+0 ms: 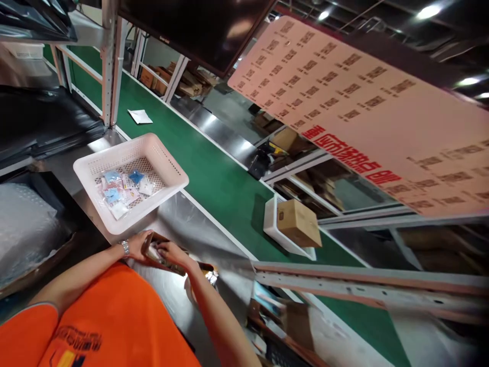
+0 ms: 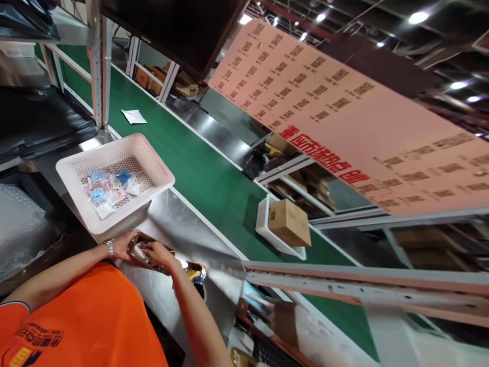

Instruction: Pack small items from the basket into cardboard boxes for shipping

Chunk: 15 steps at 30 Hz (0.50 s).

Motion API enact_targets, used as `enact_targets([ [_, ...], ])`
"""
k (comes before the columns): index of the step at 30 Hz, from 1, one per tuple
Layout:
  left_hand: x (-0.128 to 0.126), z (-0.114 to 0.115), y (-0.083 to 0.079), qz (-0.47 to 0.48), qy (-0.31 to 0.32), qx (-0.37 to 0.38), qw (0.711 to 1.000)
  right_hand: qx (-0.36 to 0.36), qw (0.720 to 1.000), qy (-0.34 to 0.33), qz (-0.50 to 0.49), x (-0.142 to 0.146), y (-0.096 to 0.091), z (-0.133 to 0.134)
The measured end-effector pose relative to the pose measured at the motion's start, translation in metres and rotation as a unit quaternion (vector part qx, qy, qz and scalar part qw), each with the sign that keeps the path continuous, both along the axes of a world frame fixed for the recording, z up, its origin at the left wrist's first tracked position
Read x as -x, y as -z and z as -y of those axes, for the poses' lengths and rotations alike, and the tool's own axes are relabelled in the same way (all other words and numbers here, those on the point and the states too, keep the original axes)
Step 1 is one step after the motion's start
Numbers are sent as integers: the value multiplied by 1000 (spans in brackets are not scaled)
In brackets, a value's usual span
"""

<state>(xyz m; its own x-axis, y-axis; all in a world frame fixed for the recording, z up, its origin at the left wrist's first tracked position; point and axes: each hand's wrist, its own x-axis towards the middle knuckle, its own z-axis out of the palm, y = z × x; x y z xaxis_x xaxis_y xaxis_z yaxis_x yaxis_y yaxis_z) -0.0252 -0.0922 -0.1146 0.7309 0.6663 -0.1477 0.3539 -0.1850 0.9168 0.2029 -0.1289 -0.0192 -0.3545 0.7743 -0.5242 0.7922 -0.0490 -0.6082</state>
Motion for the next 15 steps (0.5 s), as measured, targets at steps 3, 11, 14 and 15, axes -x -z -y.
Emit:
enact_targets([
  [3, 5, -1, 0, 34, 10, -13, 999, -13, 999, 20, -38, -9, -13, 10],
  [11, 2, -3, -4, 48, 18, 4, 999, 6, 997, 58, 48, 22, 13, 7],
  [14, -1, -2, -8, 38, 6, 20, 999, 15, 993, 65, 102, 35, 17, 4],
  [15, -3, -1, -9, 34, 4, 29, 999, 15, 992, 59, 114, 36, 14, 5],
])
